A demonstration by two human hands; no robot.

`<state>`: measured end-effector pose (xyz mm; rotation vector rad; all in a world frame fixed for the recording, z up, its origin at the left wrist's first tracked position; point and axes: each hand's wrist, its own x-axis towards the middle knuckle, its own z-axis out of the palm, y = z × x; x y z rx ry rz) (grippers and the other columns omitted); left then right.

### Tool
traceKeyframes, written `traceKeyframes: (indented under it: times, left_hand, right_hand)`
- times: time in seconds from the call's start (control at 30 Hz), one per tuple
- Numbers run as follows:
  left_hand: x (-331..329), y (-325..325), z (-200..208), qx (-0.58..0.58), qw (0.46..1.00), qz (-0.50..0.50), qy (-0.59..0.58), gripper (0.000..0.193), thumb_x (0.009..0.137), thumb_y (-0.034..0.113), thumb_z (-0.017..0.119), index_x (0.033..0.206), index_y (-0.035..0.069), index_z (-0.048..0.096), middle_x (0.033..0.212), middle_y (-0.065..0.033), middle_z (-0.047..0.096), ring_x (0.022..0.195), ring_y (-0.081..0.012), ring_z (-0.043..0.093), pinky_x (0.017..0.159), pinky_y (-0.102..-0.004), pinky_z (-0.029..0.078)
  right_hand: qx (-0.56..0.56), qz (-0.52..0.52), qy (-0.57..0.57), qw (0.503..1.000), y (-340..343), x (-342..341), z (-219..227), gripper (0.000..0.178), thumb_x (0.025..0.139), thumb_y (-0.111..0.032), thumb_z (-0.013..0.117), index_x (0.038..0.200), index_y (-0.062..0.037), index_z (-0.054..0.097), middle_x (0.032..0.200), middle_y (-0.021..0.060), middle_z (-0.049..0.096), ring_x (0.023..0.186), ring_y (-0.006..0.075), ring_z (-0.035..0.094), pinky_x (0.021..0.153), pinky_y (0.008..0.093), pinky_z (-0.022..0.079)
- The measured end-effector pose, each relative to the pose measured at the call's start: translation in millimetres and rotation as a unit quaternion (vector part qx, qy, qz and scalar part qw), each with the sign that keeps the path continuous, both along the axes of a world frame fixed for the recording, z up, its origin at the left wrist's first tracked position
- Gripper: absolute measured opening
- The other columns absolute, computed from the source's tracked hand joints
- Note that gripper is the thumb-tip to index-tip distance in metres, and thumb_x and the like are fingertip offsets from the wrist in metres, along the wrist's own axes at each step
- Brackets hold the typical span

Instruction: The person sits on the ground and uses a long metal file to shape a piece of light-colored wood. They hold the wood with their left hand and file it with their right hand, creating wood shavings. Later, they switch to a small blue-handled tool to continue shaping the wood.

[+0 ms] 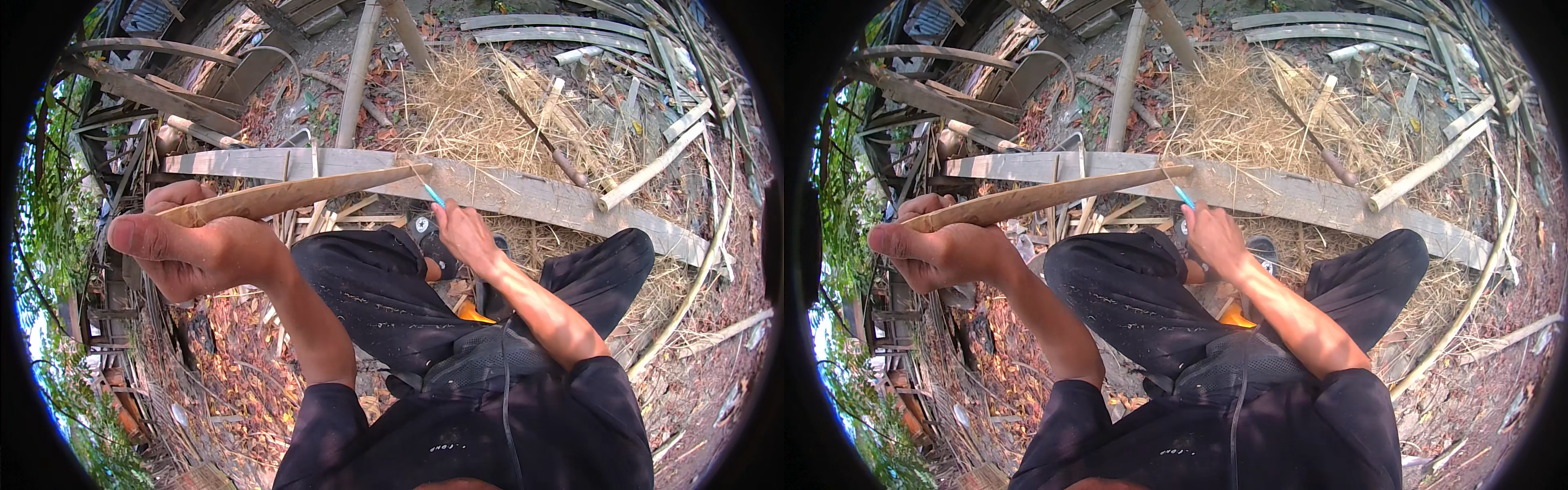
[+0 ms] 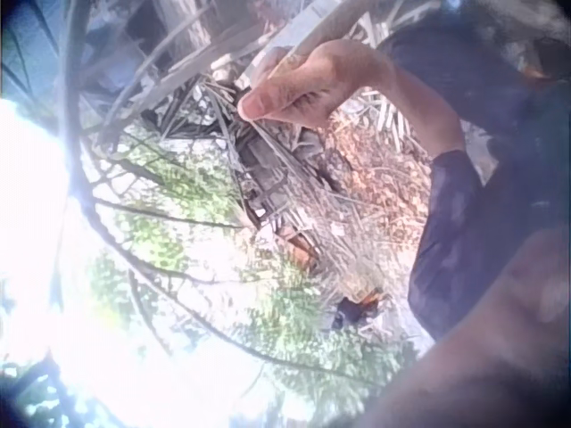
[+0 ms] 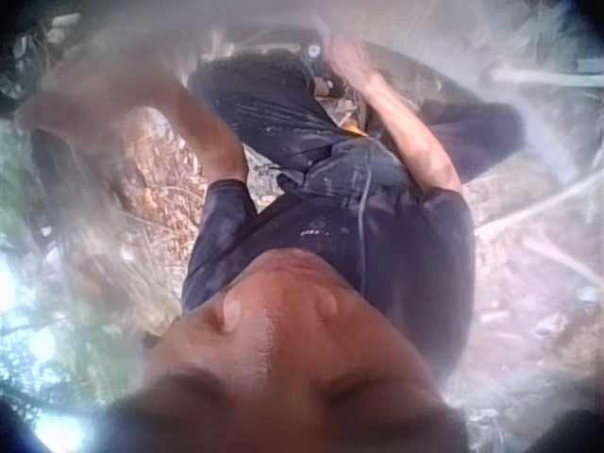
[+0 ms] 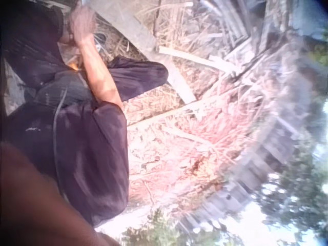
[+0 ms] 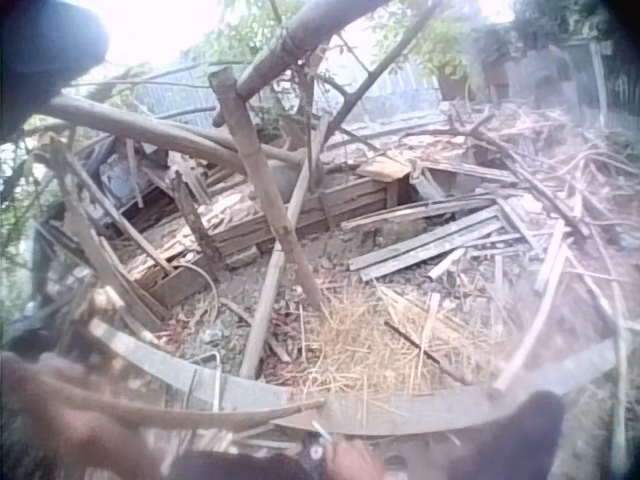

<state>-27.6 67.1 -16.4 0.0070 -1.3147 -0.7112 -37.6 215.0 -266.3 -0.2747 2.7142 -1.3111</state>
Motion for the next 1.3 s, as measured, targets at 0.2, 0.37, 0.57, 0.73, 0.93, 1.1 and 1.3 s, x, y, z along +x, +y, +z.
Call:
traceKeyframes:
  times: [0.2,0.37,0.57,0.73,0.93,1.1,1.3]
  left_hand:
    - [3.9,-3.9,-1.7,0.006,1.0,-0.021,0.0,0.057,0.095,0.052,0.041,0.056,0.01,0.035,0.052,-0.0038,0.043,0.043,-0.0112,0.044,0.041,-0.0229,0.041]
    - [2.7,-11.5,-2.2,-0.002,1.0,-0.021,0.0,0.058,0.095,0.053,0.039,0.056,0.009,0.035,0.052,-0.004,0.042,0.043,-0.011,0.044,0.039,-0.0218,0.042]
    - [-3.8,1.2,1.0,-0.002,1.0,0.001,0.007,0.06,0.095,0.054,0.036,0.053,0.012,0.032,0.047,-0.0028,0.04,0.04,-0.0099,0.038,0.036,-0.0202,0.034]
    - [-1.7,4.2,0.7,-0.003,1.0,0.011,0.0,0.061,0.095,0.056,0.035,0.051,0.014,0.028,0.044,-0.0011,0.036,0.038,-0.0083,0.034,0.035,-0.019,0.029]
    - [-1.7,14.5,1.9,0.016,1.0,0.019,-0.002,0.061,0.096,0.057,0.028,0.051,0.015,0.024,0.045,0.0001,0.029,0.039,-0.0072,0.03,0.035,-0.0183,0.029]
    - [-1.3,9.1,-0.1,0.017,0.999,0.028,-0.007,0.06,0.097,0.054,0.027,0.051,0.015,0.024,0.044,-0.0005,0.03,0.038,-0.0085,0.027,0.035,-0.0183,0.028]
    - [-3.2,8.9,4.6,-0.012,1.0,-0.01,0.003,0.058,0.1,0.047,0.025,0.051,0.015,0.024,0.041,-0.0018,0.033,0.038,-0.0098,0.032,0.038,-0.0212,0.026]
  right_hand:
    - [0.03,-0.017,-0.074,0.997,27.5,10.6,-26.5,0.042,0.097,-0.032,0.038,0.09,0.0047,0.056,0.068,0.0279,0.06,0.071,0.0486,0.059,0.067,0.0526,0.046]
    - [-0.159,0.025,0.044,0.986,14.7,15.7,75.7,0.034,0.096,-0.029,0.047,0.083,0.0026,0.05,0.055,0.023,0.053,0.054,0.0437,0.055,0.049,0.0489,0.041]
    - [-0.275,0.095,0.146,0.945,-15.6,42.1,140.4,0.025,0.093,-0.019,0.053,0.084,0.0026,0.046,0.052,0.0173,0.048,0.047,0.038,0.053,0.042,0.0417,0.038]
    - [-0.246,0.1,0.119,0.957,-26.8,47.1,146.2,0.025,0.093,-0.019,0.054,0.084,0.0027,0.046,0.053,0.0187,0.05,0.048,0.0388,0.054,0.042,0.0429,0.039]
    - [0.003,-0.013,0.009,1.0,23.1,5.5,-38.8,0.043,0.097,-0.03,0.041,0.081,0.0066,0.056,0.062,0.0274,0.058,0.063,0.0461,0.059,0.058,0.0499,0.047]
    - [-0.087,-0.016,-0.039,0.995,25.1,13.5,51.0,0.04,0.096,-0.031,0.043,0.083,0.0059,0.053,0.061,0.0273,0.055,0.064,0.0463,0.057,0.059,0.0498,0.043]
    - [-0.276,0.175,0.066,0.943,8.2,54.0,189.3,0.019,0.092,-0.014,0.053,0.083,0.0012,0.046,0.052,0.0172,0.047,0.046,0.0385,0.051,0.043,0.0416,0.037]
